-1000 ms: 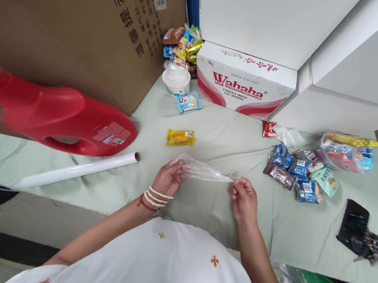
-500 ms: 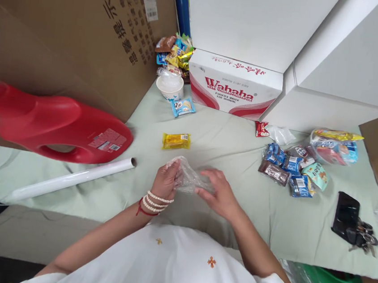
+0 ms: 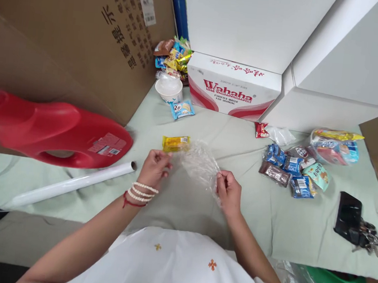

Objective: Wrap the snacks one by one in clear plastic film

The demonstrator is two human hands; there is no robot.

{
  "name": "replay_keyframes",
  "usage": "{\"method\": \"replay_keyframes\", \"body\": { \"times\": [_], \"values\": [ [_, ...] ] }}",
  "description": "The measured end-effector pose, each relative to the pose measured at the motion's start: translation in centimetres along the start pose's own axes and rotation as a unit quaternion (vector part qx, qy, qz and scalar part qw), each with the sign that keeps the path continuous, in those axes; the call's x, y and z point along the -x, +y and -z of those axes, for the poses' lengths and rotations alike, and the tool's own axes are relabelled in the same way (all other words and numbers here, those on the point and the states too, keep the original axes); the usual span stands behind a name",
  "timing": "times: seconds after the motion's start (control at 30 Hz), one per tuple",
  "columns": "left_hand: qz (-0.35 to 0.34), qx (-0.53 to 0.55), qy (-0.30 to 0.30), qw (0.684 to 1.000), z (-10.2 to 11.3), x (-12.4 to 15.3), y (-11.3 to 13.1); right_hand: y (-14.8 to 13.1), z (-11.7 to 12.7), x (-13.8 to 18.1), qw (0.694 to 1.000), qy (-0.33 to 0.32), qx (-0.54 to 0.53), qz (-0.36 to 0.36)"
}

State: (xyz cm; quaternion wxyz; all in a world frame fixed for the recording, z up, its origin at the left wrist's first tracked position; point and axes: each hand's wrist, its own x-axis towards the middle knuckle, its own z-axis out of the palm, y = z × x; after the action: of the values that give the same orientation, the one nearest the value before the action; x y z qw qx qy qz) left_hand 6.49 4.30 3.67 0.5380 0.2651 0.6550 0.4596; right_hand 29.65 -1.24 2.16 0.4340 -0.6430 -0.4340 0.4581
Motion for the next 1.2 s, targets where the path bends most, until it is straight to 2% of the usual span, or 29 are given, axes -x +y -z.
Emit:
{"method": "replay_keyframes", "body": {
  "times": [0.07,0.17,0.23,0.3,0.4,0.5,0.63,0.77,0.93,1.0,1.1,1.13,1.2],
  "values": [
    [0.045,-0.017,-0.041,0.998,-0.4,1.6,-1.4,0.5,-0.3,0.9,0.999,0.016,0.030,0.024],
    [0.134,-0.039,-0.156,0.978,-1.6,4.1,-3.4,0.8,-0.7,1.9,0.997,0.020,0.065,0.044],
    [0.140,-0.052,-0.219,0.964,-2.5,5.1,-4.3,0.7,-0.8,2.0,0.995,0.016,0.081,0.058],
    [0.114,-0.055,-0.255,0.959,-2.9,5.4,-4.7,0.5,-0.5,1.8,0.997,0.013,0.060,0.050],
    [0.105,-0.043,-0.289,0.951,-2.0,5.0,-4.8,0.2,0.6,0.7,0.998,0.011,-0.046,-0.034],
    [0.095,-0.040,-0.305,0.947,-0.4,4.4,-4.8,0.3,2.0,-0.2,0.980,-0.019,-0.149,-0.132],
    [0.121,0.007,-0.311,0.943,0.7,4.3,-5.0,0.7,2.7,-0.3,0.972,-0.054,-0.155,-0.170],
    [0.192,0.104,-0.302,0.928,0.3,4.6,-5.1,1.4,2.2,-0.3,0.983,-0.044,-0.118,-0.136],
    [0.202,0.096,-0.288,0.931,-0.4,4.4,-5.3,2.3,2.3,-1.0,0.995,-0.016,-0.045,-0.093],
    [0.195,0.089,-0.284,0.935,-0.6,4.3,-5.4,2.2,2.8,-0.9,0.998,0.033,0.034,-0.039],
    [0.179,0.086,-0.282,0.939,-0.9,4.2,-5.6,1.0,3.2,0.1,0.983,0.085,0.150,0.067],
    [0.175,0.085,-0.284,0.939,-1.0,4.2,-5.6,0.5,3.1,0.7,0.979,0.073,0.167,0.094],
    [0.170,0.080,-0.287,0.939,-1.2,4.3,-5.6,-0.4,2.5,1.7,0.977,0.005,0.169,0.128]
  ]
}}
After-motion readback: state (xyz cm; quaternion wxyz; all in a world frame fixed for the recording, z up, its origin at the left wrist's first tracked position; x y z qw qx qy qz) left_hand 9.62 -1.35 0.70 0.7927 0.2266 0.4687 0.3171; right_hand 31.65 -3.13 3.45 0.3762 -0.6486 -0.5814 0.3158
